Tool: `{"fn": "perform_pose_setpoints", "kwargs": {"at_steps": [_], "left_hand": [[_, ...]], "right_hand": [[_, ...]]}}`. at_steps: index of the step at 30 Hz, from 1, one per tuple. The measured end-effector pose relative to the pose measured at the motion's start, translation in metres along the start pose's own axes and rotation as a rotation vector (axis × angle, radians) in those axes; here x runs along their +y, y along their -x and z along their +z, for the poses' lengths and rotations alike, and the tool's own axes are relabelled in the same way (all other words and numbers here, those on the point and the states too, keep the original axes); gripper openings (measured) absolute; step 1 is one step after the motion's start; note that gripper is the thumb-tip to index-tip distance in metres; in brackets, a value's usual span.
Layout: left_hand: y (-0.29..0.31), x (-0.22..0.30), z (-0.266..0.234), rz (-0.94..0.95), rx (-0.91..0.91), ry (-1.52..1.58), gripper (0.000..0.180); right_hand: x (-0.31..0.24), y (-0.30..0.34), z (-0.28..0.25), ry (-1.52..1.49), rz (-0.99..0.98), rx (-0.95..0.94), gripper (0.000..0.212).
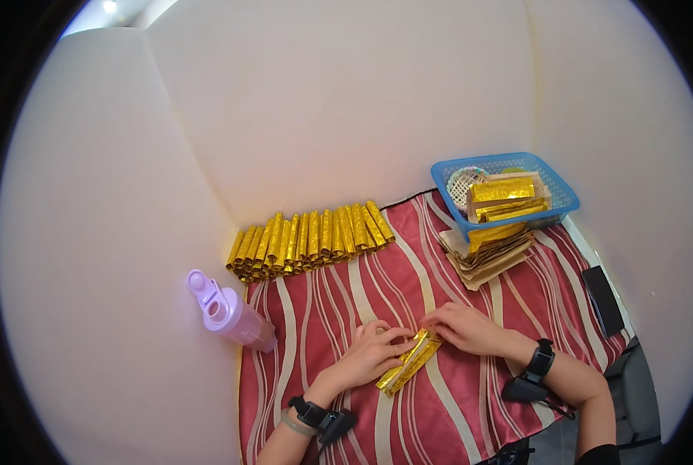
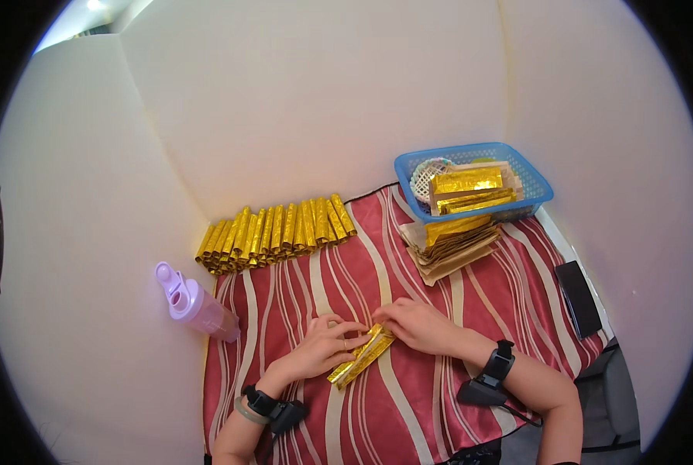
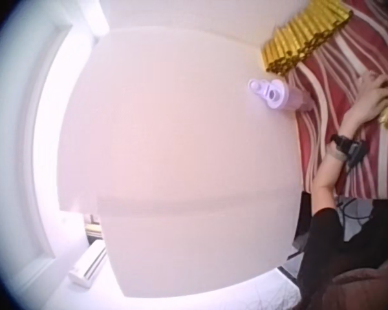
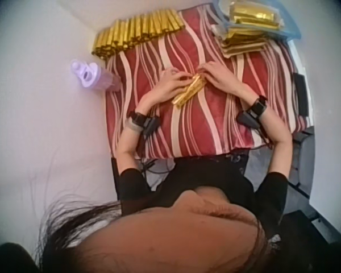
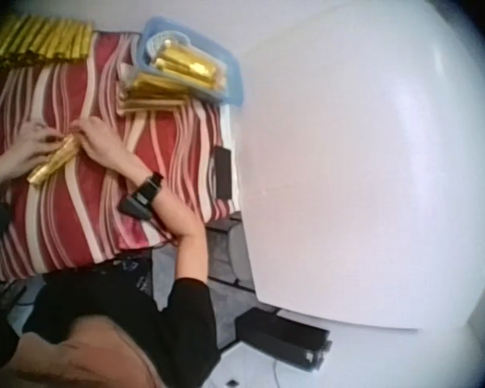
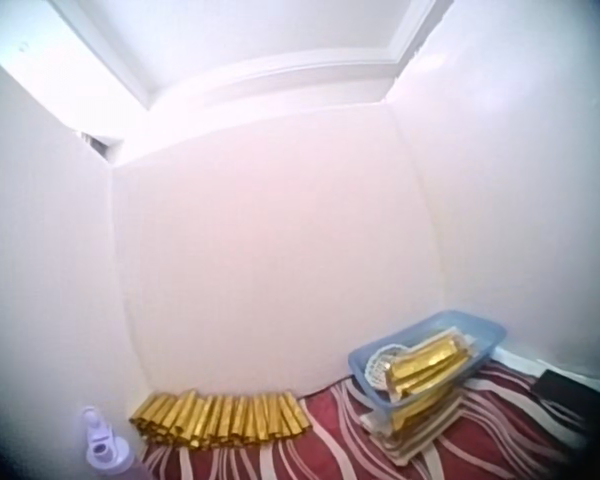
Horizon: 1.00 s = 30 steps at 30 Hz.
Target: Folding pieces of gold paper into flat, uniform strips for packaging or ceremonial use.
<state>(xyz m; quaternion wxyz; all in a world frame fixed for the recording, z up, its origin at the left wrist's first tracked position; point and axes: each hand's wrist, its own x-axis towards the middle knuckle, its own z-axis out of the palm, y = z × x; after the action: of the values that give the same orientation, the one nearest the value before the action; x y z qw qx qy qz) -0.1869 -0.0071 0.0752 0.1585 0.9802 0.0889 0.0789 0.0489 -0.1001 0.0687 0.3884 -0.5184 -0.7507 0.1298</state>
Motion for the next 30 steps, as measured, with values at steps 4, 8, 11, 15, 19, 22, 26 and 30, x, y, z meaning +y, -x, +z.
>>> {"fn": "perform_pose_setpoints", "kwargs": {"at_steps": [4,8,11,15,19,22,26,30], "left_hand": [[-0.001,0.001,-0.01,0.003,-0.03,0.0,0.04],[0.006,-0.001,-0.009,-0.075,0.032,0.059,0.03],[0.019,0.007,-0.005,-0.213,0.052,0.285,0.021],[0.036,0.015,-0.004,-0.459,0.036,0.494,0.011],[0.047,0.016,0.002,-0.525,0.102,0.644,0.012],[0.053,0.02,0.006,-0.44,0.178,0.688,0.01],[0.058,0.025,0.003,-0.389,0.181,0.547,0.01],[0.059,0.026,0.005,-0.282,0.193,0.366,0.012]], "right_hand": [[0.006,0.003,0.003,-0.006,-0.045,-0.259,0.018],[-0.001,0.009,0.003,0.034,-0.09,-0.253,0.016],[0.003,0.012,0.007,0.014,-0.094,-0.226,0.016],[0.008,0.012,0.004,-0.043,-0.021,-0.257,0.016],[0.011,0.01,-0.007,-0.113,-0.029,-0.358,0.021],[0.009,0.006,-0.015,-0.15,-0.014,-0.426,0.025],[0.005,0.001,-0.018,-0.125,-0.033,-0.478,0.023],[0.005,0.002,-0.014,-0.129,-0.077,-0.446,0.019]]}}
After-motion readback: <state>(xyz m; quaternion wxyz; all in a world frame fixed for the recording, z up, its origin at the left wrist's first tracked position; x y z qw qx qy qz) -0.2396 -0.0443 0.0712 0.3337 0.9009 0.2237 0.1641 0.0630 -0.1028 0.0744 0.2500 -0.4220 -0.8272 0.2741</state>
